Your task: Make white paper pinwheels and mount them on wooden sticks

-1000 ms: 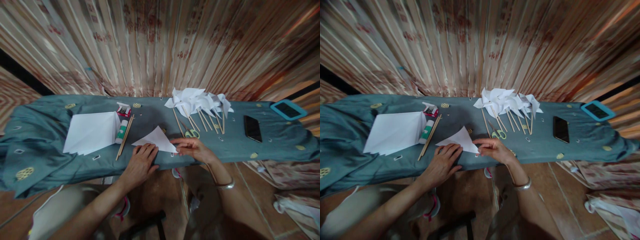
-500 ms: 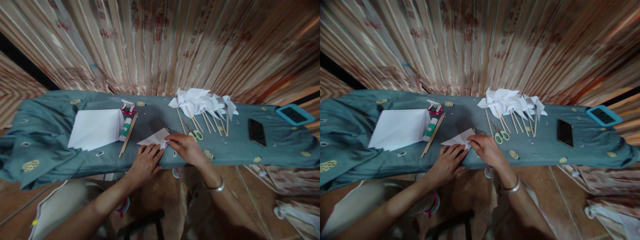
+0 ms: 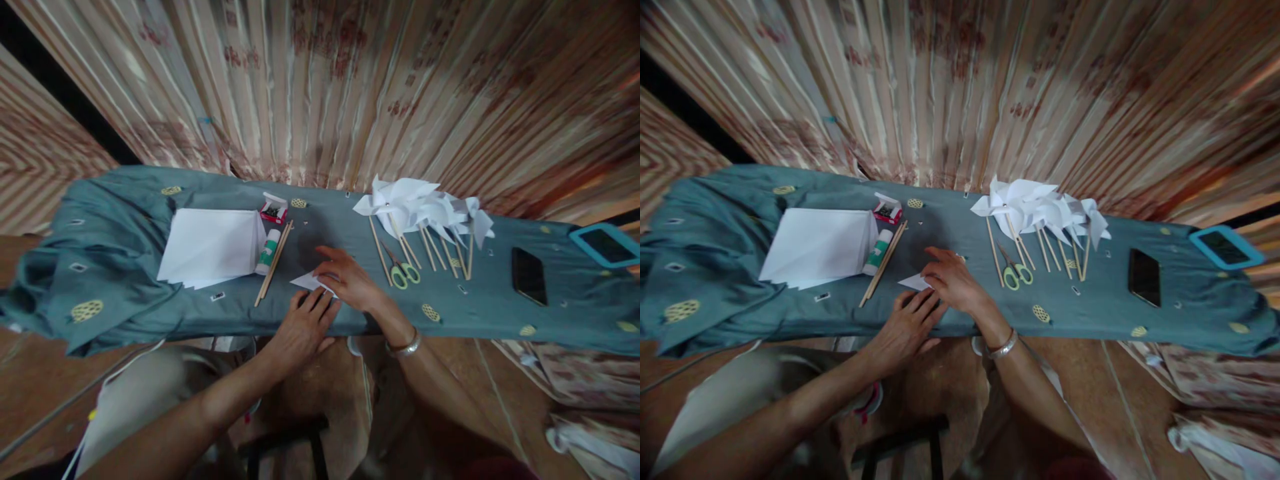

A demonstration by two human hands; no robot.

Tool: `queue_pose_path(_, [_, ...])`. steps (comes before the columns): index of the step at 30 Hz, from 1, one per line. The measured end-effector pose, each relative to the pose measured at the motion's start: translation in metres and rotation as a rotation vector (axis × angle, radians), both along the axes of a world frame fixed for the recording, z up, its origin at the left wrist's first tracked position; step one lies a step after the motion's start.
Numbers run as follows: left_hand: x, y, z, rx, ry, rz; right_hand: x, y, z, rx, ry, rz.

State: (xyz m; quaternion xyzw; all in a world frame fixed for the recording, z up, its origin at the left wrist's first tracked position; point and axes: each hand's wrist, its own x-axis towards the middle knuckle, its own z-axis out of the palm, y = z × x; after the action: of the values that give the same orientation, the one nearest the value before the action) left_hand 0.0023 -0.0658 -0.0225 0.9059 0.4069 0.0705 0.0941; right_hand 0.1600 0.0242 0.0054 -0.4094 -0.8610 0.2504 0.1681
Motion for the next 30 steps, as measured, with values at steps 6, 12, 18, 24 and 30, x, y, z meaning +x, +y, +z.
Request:
queue_pose_path(6, [-0.004,-0.002,-0.004,0.054,-0.089,-0.019,-0.011,0.005,-0.006,-0.033,-0.061,0.027])
queue_pose_path(12, [-0.009,-0.006,0.000,0.013,-0.077,-0.027,-0.019,0.005,-0.006,0.007,-0.085,0.038])
queue_pose_path(18, [-0.009,-0.008,0.003,0.005,-0.048,-0.028,-0.028,0.003,-0.014,0.053,-0.047,0.039])
queue_pose_path(24, [-0.009,-0.008,-0.002,0.034,-0.045,-0.029,-0.034,0.002,-0.020,0.039,-0.008,0.007])
queue_pose_path(30, [-0.009,-0.009,-0.001,0.026,-0.017,-0.029,-0.034,0.002,-0.022,0.039,0.010,0.004])
